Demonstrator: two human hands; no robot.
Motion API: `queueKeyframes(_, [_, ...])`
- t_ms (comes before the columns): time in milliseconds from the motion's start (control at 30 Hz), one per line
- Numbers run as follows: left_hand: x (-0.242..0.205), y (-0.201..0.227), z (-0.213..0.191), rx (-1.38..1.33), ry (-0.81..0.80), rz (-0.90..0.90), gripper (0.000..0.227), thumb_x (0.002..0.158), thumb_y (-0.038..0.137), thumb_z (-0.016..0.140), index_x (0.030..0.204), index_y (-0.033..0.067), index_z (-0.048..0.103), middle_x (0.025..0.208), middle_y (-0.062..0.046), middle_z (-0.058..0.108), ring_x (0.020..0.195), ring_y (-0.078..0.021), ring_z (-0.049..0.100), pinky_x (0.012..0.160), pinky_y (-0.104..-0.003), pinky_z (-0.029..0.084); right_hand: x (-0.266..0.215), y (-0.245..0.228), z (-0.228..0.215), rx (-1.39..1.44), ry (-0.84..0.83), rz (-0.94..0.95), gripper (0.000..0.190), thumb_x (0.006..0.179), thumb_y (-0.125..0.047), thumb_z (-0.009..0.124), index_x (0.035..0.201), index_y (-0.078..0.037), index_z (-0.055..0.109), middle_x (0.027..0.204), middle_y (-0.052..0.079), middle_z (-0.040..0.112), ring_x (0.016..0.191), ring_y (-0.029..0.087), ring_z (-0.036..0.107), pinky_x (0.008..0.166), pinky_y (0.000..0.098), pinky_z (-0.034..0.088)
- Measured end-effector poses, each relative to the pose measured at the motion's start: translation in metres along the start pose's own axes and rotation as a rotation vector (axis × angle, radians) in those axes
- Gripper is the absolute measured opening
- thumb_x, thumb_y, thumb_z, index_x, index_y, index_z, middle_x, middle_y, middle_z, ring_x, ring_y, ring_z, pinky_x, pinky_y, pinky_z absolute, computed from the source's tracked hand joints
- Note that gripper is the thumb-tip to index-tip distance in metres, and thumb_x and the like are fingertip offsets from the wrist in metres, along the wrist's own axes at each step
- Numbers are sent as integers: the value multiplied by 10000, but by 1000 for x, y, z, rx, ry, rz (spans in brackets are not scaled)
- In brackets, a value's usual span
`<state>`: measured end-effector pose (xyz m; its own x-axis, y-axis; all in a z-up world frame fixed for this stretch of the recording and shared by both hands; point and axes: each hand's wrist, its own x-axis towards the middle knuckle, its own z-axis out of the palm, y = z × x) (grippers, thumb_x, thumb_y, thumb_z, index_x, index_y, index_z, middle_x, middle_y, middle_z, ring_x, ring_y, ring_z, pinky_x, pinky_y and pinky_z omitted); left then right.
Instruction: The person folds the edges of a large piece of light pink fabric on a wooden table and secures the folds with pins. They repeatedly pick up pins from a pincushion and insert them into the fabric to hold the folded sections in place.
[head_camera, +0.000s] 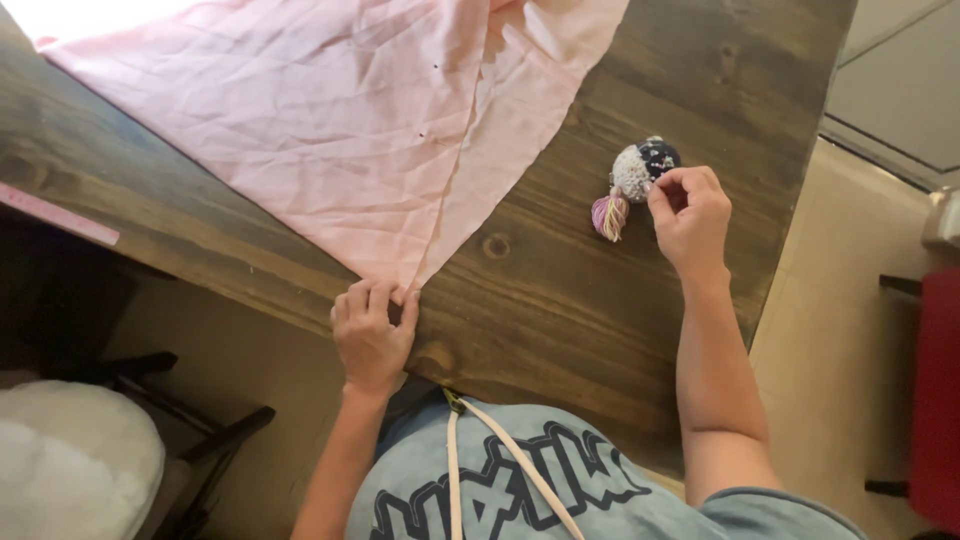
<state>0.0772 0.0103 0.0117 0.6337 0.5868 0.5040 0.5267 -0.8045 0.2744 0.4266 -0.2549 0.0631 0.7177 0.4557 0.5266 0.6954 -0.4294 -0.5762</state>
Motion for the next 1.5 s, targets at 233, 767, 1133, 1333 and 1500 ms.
queueKeyframes(233, [41,32,-6,-210,-135,212,520,913,449,749,1293,118,623,1372,-125,558,1298,-327,504,1111,-468,364,53,-42,-29,92,-72,34,121,1061,-10,749,995,-53,658,869,110,638,707,212,633,638,295,492])
queueKeyframes(767, [168,212,186,-127,-260,272,1182,798,889,497,1534,-30,403,1619,-225,382,1523,-356,348,1299,-562,166,221,36,216,204,-939,200,190,920,-15,776,806,-99,650,708,36,667,576,98,640,536,229,521])
queueKeyframes(1133, [168,205,190,-117,-410,287,1058,893,814,426,1570,5,349,1642,-159,344,1550,-313,263,1287,-544,160,231,24,214,1,-1114,24,145,873,-47,806,824,-101,681,764,15,703,696,90,619,656,259,496])
queueKeyframes(1333, [166,206,192,-106,-397,288,1053,902,806,415,1576,1,341,1652,-161,329,1562,-311,226,1290,-558,137,243,17,213,-64,-1189,62,92,797,-52,820,791,-95,739,723,10,700,675,91,589,633,261,463])
queueKeyframes(1500, [166,207,191,-26,-384,289,1058,903,834,382,1587,28,340,1653,-142,315,1535,-305,234,1255,-529,236,260,-9,223,-338,-1344,82,64,777,-126,826,833,-125,796,831,53,713,795,184,631,701,352,488])
